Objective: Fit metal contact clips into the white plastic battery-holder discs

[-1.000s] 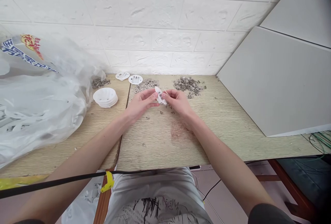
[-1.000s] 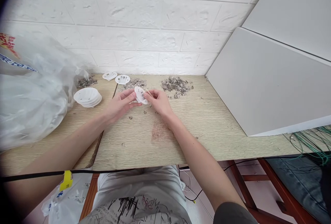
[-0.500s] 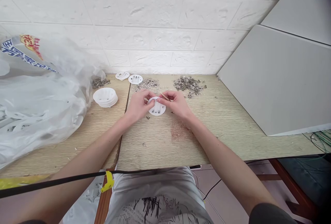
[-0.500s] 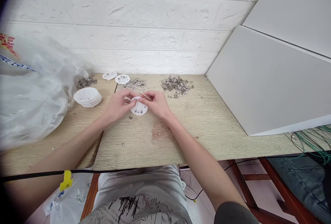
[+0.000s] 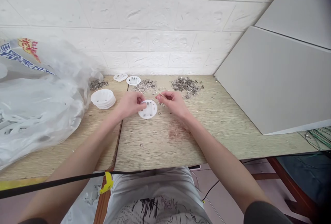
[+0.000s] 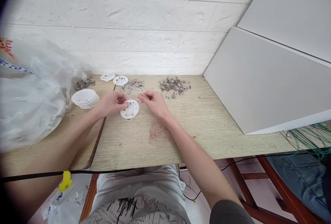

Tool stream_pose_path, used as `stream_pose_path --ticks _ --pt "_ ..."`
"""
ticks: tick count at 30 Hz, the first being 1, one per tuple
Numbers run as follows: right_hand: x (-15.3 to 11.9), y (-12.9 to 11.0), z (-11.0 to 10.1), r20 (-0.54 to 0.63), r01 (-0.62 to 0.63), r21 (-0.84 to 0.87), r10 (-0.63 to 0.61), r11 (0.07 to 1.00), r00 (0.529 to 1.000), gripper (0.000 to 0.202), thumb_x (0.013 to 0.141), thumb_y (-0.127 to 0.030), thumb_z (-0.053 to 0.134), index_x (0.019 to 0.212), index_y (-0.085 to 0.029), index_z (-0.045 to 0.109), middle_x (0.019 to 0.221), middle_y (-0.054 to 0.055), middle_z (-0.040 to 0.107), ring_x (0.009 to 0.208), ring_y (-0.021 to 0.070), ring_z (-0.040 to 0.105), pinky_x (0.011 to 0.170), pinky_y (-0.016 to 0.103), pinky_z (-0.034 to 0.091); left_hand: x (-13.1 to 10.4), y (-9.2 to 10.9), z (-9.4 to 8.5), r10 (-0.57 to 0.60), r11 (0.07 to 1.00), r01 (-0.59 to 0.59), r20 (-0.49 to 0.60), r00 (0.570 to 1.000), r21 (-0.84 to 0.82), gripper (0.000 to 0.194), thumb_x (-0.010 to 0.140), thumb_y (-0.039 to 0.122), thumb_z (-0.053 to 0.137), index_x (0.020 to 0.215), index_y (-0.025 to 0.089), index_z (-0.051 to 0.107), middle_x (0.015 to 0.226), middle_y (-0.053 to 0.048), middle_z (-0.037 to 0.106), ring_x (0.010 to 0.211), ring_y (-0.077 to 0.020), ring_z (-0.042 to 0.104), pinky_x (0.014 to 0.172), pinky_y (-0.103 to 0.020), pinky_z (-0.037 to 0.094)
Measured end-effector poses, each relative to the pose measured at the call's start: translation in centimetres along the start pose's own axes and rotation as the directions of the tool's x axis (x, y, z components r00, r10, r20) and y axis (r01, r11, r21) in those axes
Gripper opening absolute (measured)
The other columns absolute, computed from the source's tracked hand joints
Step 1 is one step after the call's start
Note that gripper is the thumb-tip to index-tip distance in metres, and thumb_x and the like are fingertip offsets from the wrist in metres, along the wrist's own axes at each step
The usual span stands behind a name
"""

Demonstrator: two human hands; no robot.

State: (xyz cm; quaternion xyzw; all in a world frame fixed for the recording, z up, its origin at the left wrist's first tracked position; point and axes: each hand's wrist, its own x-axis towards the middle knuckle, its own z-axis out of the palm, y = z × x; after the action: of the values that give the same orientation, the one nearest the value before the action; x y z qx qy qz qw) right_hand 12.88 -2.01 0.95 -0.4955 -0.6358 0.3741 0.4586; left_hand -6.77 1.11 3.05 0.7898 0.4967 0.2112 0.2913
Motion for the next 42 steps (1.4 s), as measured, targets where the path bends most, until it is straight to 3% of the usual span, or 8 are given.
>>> stream_pose_path --ticks 3,7,10,16,21,32,37,42 --pt "0.1 0.0 -0.2 -0.008 -0.011 -0.004 0.011 1.000 1.000 0.032 0.081 -0.044 0.063 0.064 -0.018 0.055 0.060 -0.004 0.040 0.058 0.0104 0.032 0.057 0.028 0.026 0.7 0.1 -1.6 -0.121 0.993 0.116 0.254 0.960 0.035 0.006 0.060 0.022 0.064 0.060 0.017 0.068 0.059 -0.004 0.065 0.058 -0.0175 0.056 0.054 -0.028 0.037" --pt "0.1 -0.1 -0.3 -0.011 -0.011 0.000 0.011 1.000 1.000 0.032 0.081 -0.043 0.063 0.063 -0.018 0.054 0.059 -0.004 0.039 0.057 0.0101 0.032 0.057 0.028 0.026 1.7 0.9 -2.8 -0.217 0.976 0.164 0.523 0.824 0.146 0.004 0.051 0.018 0.064 0.051 0.018 0.069 0.052 -0.004 0.062 0.052 -0.0177 0.054 0.051 -0.027 0.036" --pt "0.1 -0.1 -0.3 0.004 -0.007 -0.017 0.008 1.000 1.000 0.031 0.081 -0.041 0.062 0.062 -0.018 0.053 0.057 -0.005 0.036 0.056 0.0098 0.029 0.056 0.028 0.025 2.4 1.4 -2.9 -0.259 0.965 0.222 0.603 0.754 0.137 0.004 0.043 0.014 0.065 0.043 0.018 0.064 0.047 -0.004 0.060 0.047 -0.0187 0.055 0.049 -0.027 0.037" --pt "0.2 0.0 -0.1 0.021 -0.016 -0.042 0.017 0.999 1.000 0.025 0.081 -0.038 0.060 0.065 -0.018 0.059 0.060 -0.003 0.046 0.057 0.0109 0.036 0.057 0.028 0.029 3.2 1.5 -2.6 -0.314 0.948 0.199 0.633 0.708 0.248 0.008 0.040 0.013 0.068 0.046 0.019 0.066 0.051 -0.004 0.064 0.051 -0.0212 0.060 0.050 -0.027 0.043" --pt "0.2 0.3 0.1 0.051 -0.033 -0.045 0.035 0.998 0.998 0.024 0.081 -0.039 0.060 0.070 -0.018 0.062 0.063 -0.001 0.052 0.060 0.0119 0.041 0.059 0.028 0.033 2.3 1.7 -2.6 -0.279 0.925 0.060 0.566 0.776 0.375 0.007 0.049 0.017 0.062 0.050 0.020 0.068 0.051 -0.003 0.065 0.050 -0.0185 0.060 0.047 -0.024 0.039" --pt "0.0 0.4 0.7 0.107 0.001 -0.043 0.004 0.999 0.994 0.033 0.083 -0.044 0.060 0.063 -0.018 0.056 0.060 -0.003 0.045 0.058 0.0109 0.038 0.058 0.028 0.030 -1.2 1.2 -1.6 -0.123 0.943 0.028 0.270 0.955 0.333 0.007 0.053 0.014 0.062 0.052 0.020 0.064 0.056 -0.002 0.064 0.054 -0.0170 0.054 0.054 -0.027 0.034" --pt "0.1 0.5 0.7 0.117 0.009 -0.042 -0.004 0.999 0.993 0.034 0.083 -0.045 0.060 0.062 -0.018 0.056 0.060 -0.003 0.046 0.057 0.0106 0.037 0.058 0.028 0.030 -2.2 0.9 -1.3 -0.078 0.947 0.008 0.206 0.975 0.321 0.006 0.059 0.016 0.060 0.055 0.021 0.063 0.054 0.000 0.062 0.055 -0.0165 0.054 0.057 -0.028 0.035" --pt "0.1 0.5 0.4 0.097 -0.010 -0.059 0.015 0.998 0.995 0.032 0.083 -0.042 0.060 0.062 -0.018 0.056 0.058 -0.004 0.044 0.057 0.0105 0.036 0.058 0.028 0.030 -1.8 -0.2 -1.9 -0.112 0.979 0.058 0.274 0.955 0.197 0.003 0.059 0.022 0.065 0.061 0.020 0.067 0.059 -0.001 0.066 0.059 -0.0175 0.058 0.057 -0.027 0.039"
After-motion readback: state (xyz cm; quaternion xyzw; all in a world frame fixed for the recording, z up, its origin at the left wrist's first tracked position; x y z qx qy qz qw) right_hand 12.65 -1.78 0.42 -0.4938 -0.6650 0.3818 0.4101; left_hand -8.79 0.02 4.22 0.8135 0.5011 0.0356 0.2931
